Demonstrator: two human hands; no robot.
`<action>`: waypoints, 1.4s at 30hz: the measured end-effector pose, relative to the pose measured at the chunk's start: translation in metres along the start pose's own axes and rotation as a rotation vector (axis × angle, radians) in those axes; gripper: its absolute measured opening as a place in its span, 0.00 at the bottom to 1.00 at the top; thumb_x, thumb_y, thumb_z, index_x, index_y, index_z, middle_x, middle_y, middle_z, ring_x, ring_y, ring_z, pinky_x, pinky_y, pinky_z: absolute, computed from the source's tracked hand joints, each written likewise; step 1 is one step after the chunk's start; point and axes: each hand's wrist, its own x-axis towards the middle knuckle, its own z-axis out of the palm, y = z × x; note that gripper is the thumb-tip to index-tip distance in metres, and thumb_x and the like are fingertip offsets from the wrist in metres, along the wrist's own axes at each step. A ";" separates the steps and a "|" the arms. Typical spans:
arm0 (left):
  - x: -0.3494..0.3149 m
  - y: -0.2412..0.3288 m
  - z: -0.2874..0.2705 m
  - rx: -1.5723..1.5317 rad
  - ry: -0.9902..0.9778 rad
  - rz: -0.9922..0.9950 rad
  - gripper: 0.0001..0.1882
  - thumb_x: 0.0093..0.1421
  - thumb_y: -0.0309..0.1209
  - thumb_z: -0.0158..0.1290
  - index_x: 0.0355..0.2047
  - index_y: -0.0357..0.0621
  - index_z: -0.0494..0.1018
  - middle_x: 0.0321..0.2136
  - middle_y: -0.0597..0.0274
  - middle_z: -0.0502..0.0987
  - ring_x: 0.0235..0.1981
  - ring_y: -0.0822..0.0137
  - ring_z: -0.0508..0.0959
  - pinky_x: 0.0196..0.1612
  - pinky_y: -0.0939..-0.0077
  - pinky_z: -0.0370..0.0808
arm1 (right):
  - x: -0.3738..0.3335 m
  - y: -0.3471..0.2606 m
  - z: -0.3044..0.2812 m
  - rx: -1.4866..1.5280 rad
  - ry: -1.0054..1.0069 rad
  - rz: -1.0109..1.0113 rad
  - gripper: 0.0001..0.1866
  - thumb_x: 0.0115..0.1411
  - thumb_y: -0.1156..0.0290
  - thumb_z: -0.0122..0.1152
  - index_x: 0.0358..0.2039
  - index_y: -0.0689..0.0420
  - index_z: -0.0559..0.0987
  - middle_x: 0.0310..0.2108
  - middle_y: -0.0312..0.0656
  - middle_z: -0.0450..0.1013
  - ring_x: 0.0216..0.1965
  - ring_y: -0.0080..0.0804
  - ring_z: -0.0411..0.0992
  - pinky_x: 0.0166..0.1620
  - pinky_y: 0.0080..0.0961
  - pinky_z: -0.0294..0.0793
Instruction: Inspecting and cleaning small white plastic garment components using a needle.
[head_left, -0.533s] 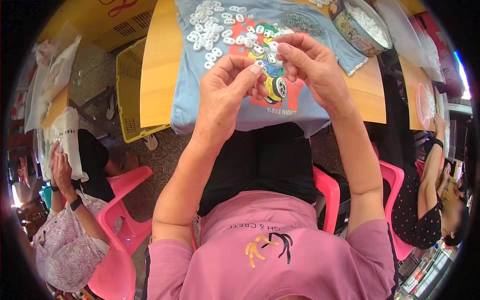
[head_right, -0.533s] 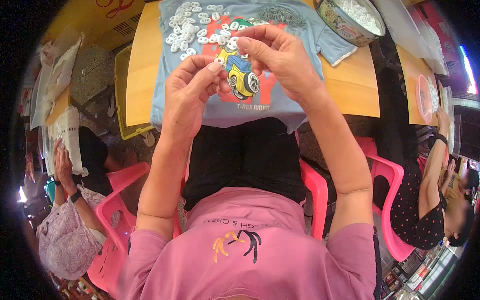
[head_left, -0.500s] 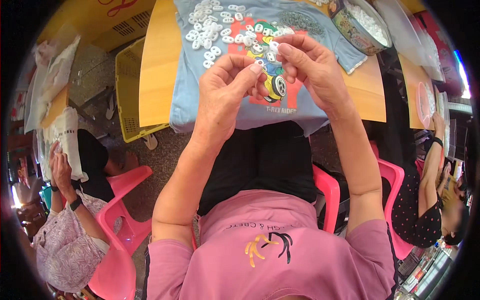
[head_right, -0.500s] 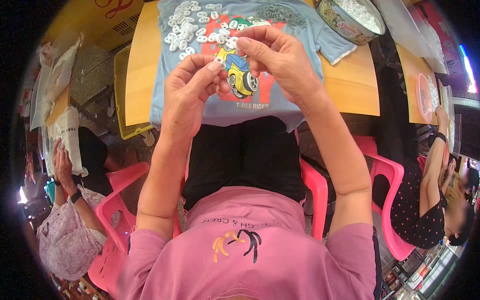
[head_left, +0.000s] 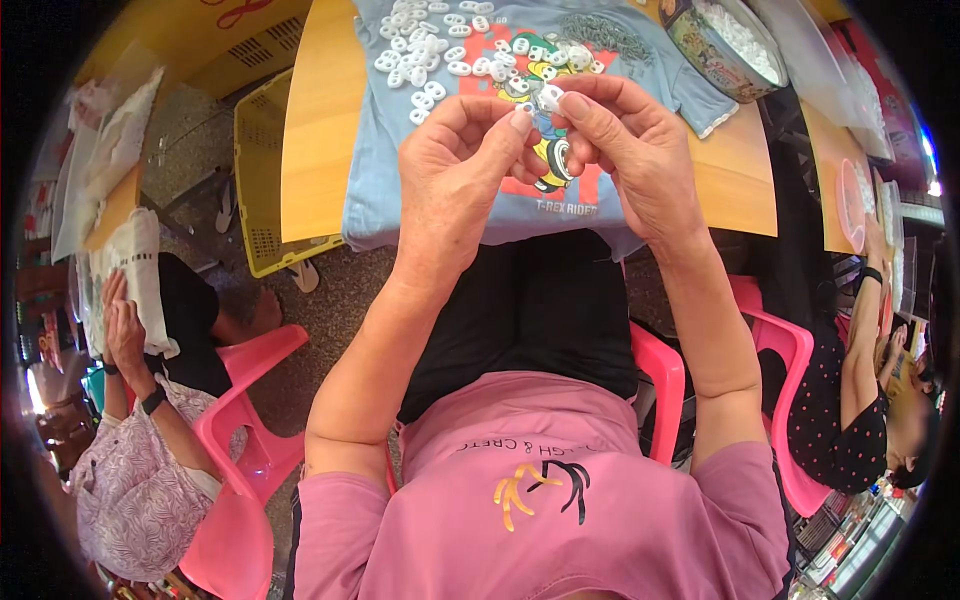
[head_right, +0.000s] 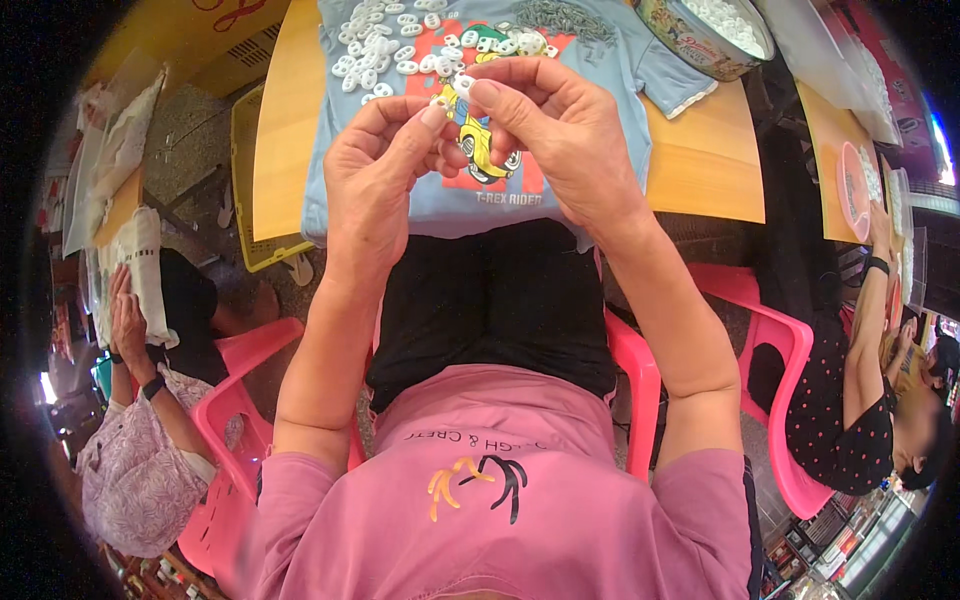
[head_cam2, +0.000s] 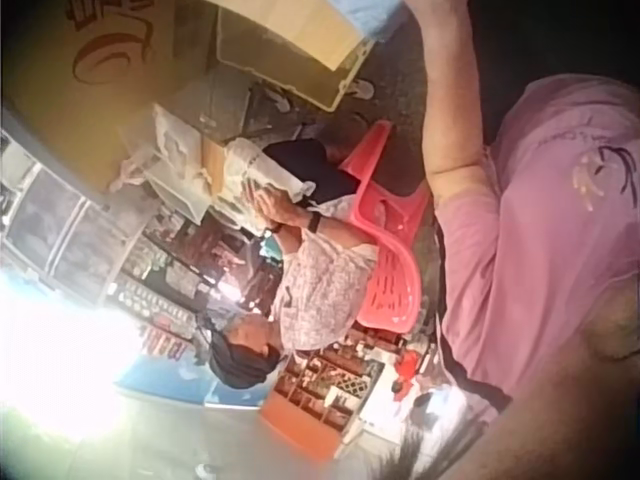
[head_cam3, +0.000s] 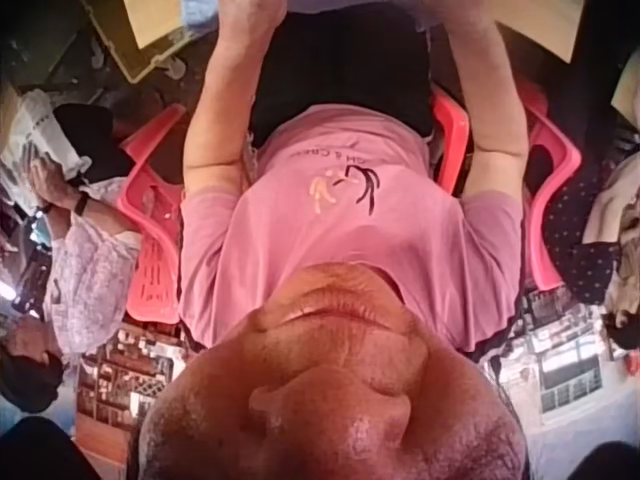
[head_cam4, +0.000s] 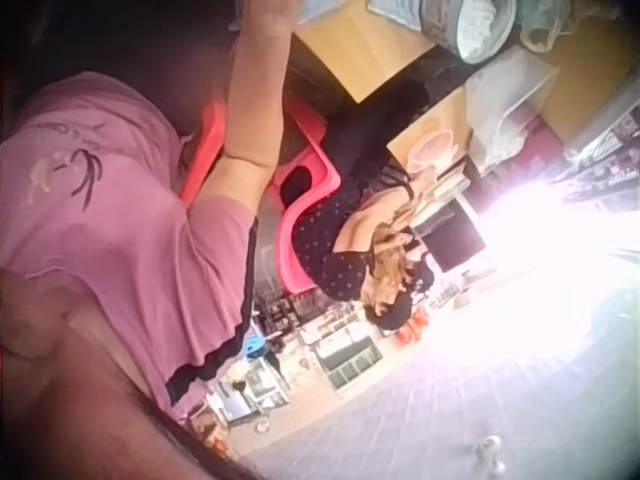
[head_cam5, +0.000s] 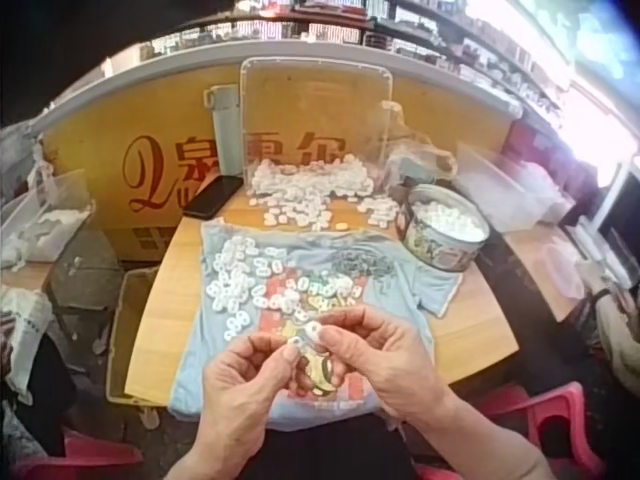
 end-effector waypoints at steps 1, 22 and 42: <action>0.000 0.001 0.000 0.001 0.001 0.001 0.09 0.62 0.28 0.56 0.37 0.32 0.72 0.28 0.59 0.78 0.25 0.74 0.78 0.28 0.83 0.75 | 0.000 0.000 0.000 -0.016 0.006 -0.017 0.14 0.62 0.71 0.61 0.46 0.65 0.77 0.33 0.39 0.75 0.25 0.17 0.69 0.30 0.15 0.72; -0.001 0.001 0.003 0.019 0.019 0.057 0.09 0.62 0.27 0.55 0.37 0.32 0.71 0.28 0.58 0.78 0.25 0.73 0.79 0.28 0.82 0.77 | -0.004 -0.002 0.009 -0.239 0.071 -0.119 0.13 0.62 0.74 0.61 0.45 0.67 0.77 0.33 0.40 0.77 0.26 0.17 0.71 0.31 0.13 0.72; -0.004 0.003 0.004 -0.105 0.026 -0.002 0.09 0.62 0.27 0.55 0.37 0.31 0.72 0.27 0.57 0.78 0.26 0.71 0.79 0.29 0.82 0.78 | -0.006 -0.002 0.020 -0.359 0.096 -0.159 0.11 0.62 0.75 0.61 0.44 0.65 0.78 0.34 0.37 0.77 0.28 0.17 0.71 0.33 0.14 0.71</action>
